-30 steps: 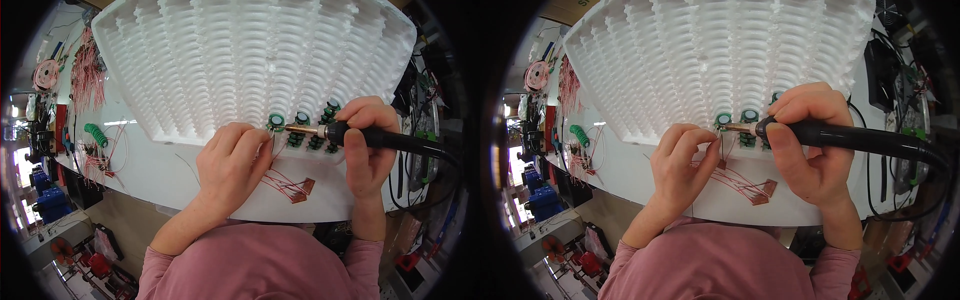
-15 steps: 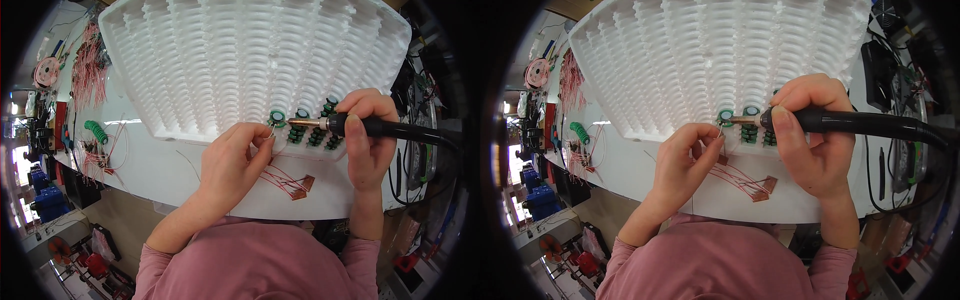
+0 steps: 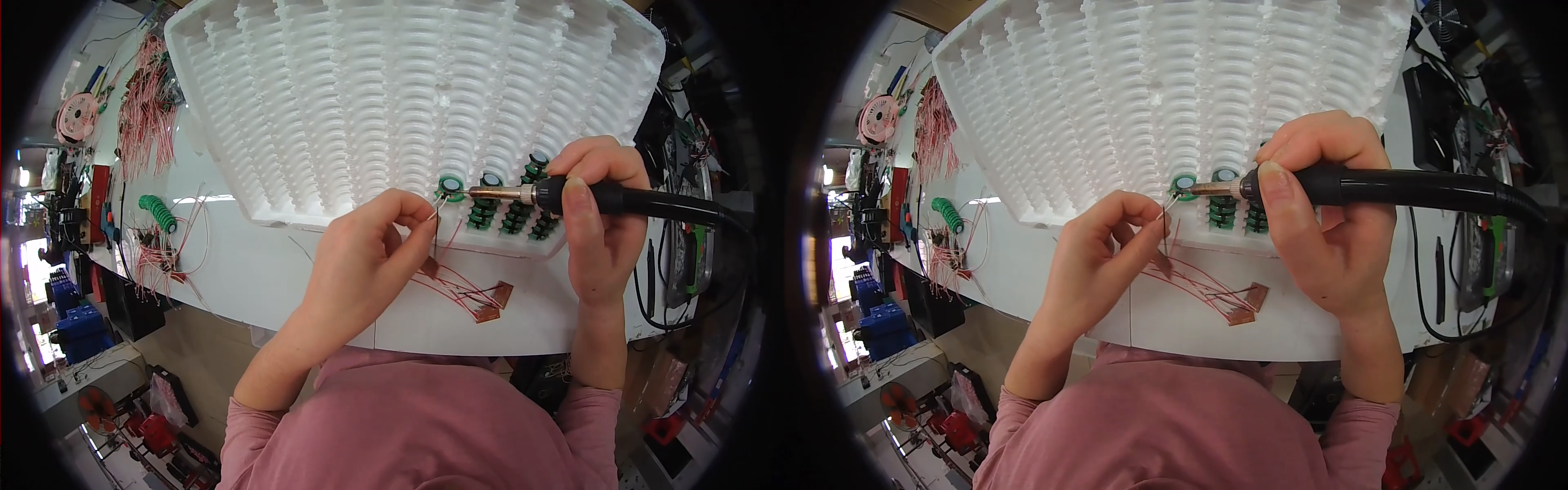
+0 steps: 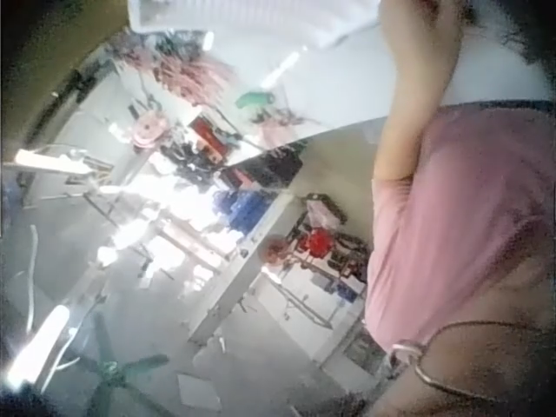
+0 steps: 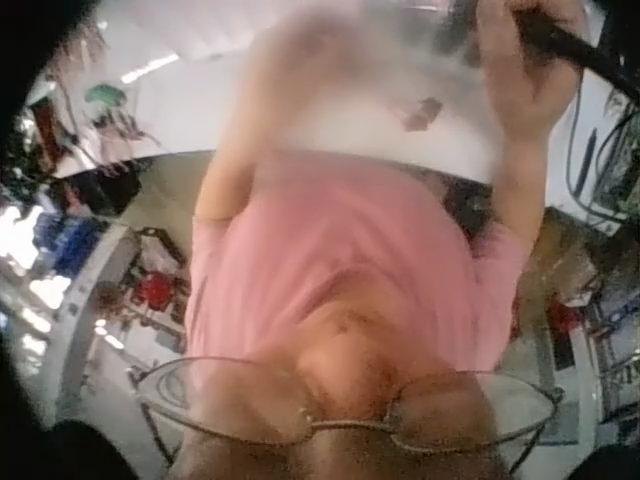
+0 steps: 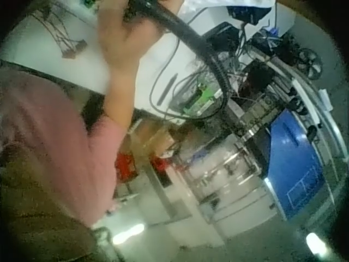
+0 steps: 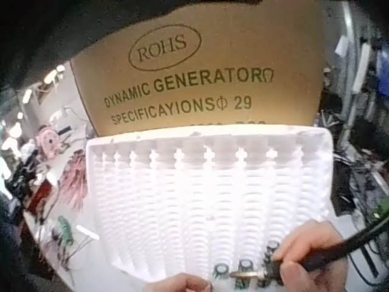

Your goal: The person opens and looks inside a thermos, then picks up circuit boards with wires and solders the wire ends to small electronic components in a tray using a soldering iron.

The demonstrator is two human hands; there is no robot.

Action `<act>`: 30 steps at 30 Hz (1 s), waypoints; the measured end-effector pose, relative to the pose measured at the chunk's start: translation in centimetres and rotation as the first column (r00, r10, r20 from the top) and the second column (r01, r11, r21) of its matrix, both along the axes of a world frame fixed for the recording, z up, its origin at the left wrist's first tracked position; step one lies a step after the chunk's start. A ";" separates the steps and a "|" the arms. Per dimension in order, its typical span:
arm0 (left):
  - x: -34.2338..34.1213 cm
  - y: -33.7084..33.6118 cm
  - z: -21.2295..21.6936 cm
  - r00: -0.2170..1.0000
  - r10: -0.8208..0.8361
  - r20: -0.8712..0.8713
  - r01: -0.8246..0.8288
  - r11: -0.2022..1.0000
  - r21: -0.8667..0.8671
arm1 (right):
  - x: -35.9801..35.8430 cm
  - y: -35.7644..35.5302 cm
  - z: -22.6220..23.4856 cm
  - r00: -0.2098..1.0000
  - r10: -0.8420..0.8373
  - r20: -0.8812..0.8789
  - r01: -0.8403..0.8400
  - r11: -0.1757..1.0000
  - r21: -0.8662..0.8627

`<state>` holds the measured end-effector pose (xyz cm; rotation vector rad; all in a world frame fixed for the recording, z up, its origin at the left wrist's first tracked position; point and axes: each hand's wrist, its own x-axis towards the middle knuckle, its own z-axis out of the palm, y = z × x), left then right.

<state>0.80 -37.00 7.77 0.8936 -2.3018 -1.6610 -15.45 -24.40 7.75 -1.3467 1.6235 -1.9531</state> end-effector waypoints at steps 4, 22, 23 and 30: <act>0.1 -0.6 0.0 1.000 -0.005 -0.009 0.005 0.998 0.062 | -0.3 -0.1 0.1 0.991 -0.012 -0.130 0.013 1.000 0.008; 0.2 -0.6 -2.8 0.985 -0.056 -0.165 -0.043 0.841 -0.539 | 0.1 -1.1 -0.4 0.995 0.024 -0.094 -0.019 0.999 0.049; 0.2 -0.6 -2.9 0.983 -0.061 -0.172 -0.045 0.832 -0.552 | 0.2 -1.2 -0.4 0.997 0.029 -0.076 -0.025 0.998 0.051; 0.1 -0.8 -3.0 0.977 -0.082 -0.198 -0.054 0.799 -0.598 | 0.2 -1.2 -0.4 0.994 0.023 -0.105 -0.017 0.998 0.063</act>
